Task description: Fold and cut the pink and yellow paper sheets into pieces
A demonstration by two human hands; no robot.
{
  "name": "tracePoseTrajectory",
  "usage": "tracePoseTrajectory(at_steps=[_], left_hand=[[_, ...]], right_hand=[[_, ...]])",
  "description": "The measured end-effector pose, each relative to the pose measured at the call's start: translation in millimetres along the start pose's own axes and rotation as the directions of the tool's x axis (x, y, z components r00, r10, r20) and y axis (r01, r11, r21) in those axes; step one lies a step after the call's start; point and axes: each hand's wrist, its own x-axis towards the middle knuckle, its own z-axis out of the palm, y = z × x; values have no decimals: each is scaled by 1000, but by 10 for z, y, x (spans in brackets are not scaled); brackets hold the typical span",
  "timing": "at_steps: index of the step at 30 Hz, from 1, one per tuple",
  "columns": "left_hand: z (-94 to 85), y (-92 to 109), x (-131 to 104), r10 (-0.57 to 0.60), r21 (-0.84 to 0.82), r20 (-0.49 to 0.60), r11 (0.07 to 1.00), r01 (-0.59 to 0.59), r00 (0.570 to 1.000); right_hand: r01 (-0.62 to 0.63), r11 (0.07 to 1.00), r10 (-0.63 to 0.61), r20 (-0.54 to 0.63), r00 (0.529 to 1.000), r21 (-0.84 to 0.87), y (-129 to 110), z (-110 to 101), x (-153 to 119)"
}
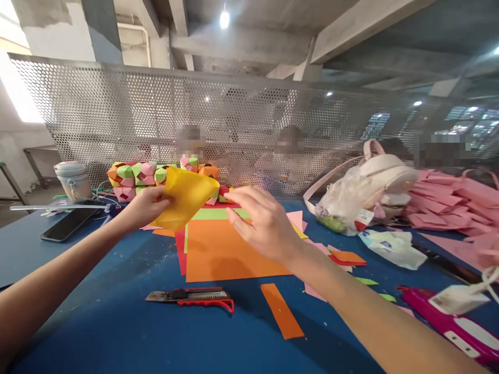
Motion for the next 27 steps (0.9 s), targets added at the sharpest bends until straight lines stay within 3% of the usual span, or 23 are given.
tracePoseTrajectory(at_steps=[3, 5, 10, 13, 22, 27], left_hand=[[-153, 164, -85, 100, 227, 50, 968, -109, 994], [-210, 280, -156, 155, 297, 127, 936, -187, 980], [-230, 383, -275, 139, 324, 334, 912, -252, 932], [-233, 340, -290, 103, 269, 410, 936, -228, 906], [-311, 373, -306, 57, 95, 396, 990, -102, 917], [-258, 365, -340, 42, 29, 371, 998, -57, 928]], right_hand=[[-135, 978, 144, -43, 989, 160, -71, 128, 150], [-245, 927, 253, 8, 967, 284, -111, 252, 186], [-520, 644, 414, 317, 853, 560, -115, 475, 116], [-595, 563, 487, 352, 800, 573, -109, 502, 50], [-606, 538, 604, 234, 762, 586, -133, 477, -41], [-585, 595, 587, 199, 785, 552, -112, 457, -63]])
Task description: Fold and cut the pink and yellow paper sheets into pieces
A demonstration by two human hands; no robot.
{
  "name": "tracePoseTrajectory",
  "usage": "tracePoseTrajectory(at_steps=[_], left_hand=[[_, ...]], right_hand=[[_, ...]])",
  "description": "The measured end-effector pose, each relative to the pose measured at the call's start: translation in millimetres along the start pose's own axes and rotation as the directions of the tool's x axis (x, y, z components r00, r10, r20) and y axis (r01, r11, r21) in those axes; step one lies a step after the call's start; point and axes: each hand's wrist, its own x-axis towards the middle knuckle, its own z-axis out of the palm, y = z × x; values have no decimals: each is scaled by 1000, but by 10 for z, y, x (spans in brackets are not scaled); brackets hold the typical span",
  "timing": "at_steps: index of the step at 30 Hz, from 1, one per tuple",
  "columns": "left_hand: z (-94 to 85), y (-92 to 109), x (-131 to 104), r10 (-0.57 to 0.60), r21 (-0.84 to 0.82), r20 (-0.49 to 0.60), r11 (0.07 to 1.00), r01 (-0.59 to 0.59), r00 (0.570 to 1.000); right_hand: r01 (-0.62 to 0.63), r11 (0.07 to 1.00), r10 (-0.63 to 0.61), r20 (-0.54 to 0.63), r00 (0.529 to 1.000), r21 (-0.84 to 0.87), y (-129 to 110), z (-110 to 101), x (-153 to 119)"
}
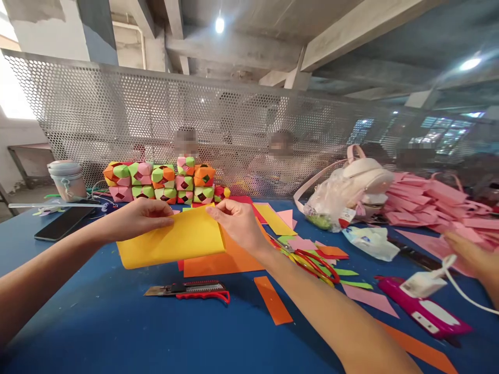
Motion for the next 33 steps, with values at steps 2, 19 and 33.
tracePoseTrajectory(at_steps=[2, 19, 33], left_hand=[[20, -1, 1, 4, 8, -1, 1000, -4, 1000], [91, -33, 28, 12, -10, -75, 1000, -13, 997], [184, -105, 80, -5, 16, -115, 1000, 7, 993]], right_hand=[[20, 999, -20, -3, 1000, -31, -4, -9, -3], [85, 995, -86, -28, 996, -54, -70, 68, -98], [-94, 990, 98, -33, 995, 101, 107, 138, -53]])
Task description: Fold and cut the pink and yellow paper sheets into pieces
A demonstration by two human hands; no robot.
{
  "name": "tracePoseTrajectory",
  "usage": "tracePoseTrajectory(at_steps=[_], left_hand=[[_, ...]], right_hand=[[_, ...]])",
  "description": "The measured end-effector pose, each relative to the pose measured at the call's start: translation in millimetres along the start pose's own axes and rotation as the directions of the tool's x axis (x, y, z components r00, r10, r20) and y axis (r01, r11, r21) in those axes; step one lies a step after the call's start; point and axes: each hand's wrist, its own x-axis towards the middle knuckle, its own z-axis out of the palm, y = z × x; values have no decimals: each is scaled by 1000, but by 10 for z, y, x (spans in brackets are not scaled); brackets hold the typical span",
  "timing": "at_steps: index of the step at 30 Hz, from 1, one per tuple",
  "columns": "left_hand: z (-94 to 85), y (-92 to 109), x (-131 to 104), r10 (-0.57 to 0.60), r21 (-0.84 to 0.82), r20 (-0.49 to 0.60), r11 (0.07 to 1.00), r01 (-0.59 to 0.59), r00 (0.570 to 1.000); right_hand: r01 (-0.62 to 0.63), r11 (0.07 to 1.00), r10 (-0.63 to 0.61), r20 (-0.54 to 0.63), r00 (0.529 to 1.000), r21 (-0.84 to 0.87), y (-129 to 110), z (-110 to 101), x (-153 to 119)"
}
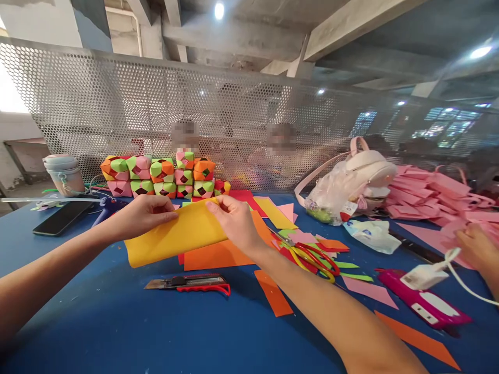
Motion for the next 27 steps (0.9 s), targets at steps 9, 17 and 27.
tracePoseTrajectory(at_steps=[9, 17, 27], left_hand=[[127, -640, 185, -138, 95, 236, 988, 119, 962], [419, -900, 186, -179, 66, 360, 984, 166, 916], [605, -1009, 209, -180, 158, 337, 978, 133, 924]], right_hand=[[-44, 962, 42, -13, 999, -270, 733, 32, 99], [-64, 804, 129, 68, 989, -591, 1160, 40, -34], [94, 636, 98, 201, 975, -766, 1172, 20, -113]])
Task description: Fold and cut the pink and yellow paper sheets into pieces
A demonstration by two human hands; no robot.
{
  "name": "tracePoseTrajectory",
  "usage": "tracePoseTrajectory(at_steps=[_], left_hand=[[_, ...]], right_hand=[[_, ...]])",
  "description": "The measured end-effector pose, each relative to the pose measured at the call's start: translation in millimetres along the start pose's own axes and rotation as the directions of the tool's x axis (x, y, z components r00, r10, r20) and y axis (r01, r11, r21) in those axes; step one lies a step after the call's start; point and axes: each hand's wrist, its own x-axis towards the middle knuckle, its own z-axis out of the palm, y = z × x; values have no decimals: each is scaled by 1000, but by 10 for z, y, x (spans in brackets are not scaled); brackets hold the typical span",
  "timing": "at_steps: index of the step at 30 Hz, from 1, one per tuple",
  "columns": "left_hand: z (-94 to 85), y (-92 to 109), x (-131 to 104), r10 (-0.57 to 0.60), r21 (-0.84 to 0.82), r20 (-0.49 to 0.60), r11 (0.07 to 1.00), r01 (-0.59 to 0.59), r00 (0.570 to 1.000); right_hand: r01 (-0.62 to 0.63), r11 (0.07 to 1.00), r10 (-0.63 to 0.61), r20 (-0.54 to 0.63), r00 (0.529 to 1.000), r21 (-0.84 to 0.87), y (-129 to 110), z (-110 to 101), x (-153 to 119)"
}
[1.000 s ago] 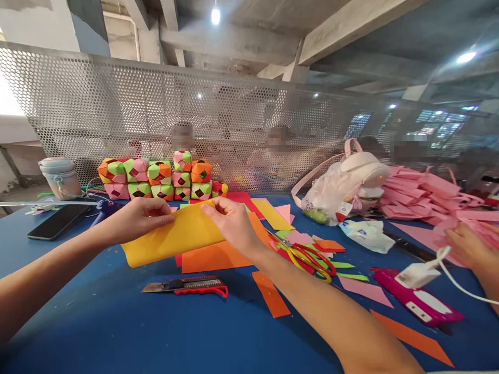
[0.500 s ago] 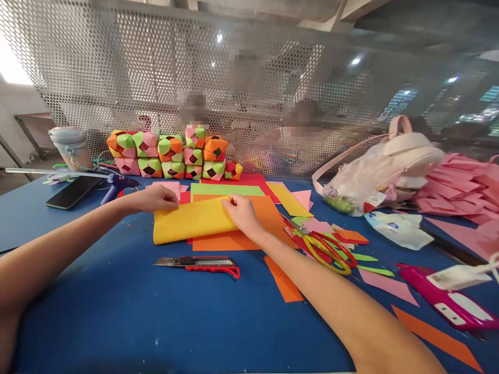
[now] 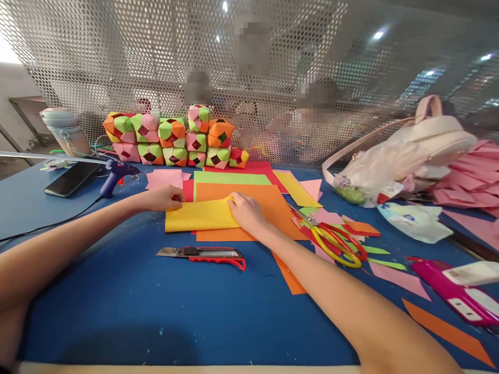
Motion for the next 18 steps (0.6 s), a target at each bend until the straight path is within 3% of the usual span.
tracePoseTrajectory(at_steps=[5, 11, 18], left_hand=[[5, 31, -6, -11, 28, -52, 1000, 12, 999], [112, 112, 13, -1, 22, -146, 1000, 4, 989], [157, 122, 25, 17, 38, -184, 999, -10, 983]], right_hand=[[16, 1000, -15, -11, 1000, 17, 57, 27, 16], [-55, 997, 57, -33, 998, 63, 178, -33, 71], [-80, 986, 85, -27, 996, 149, 245, -89, 101]])
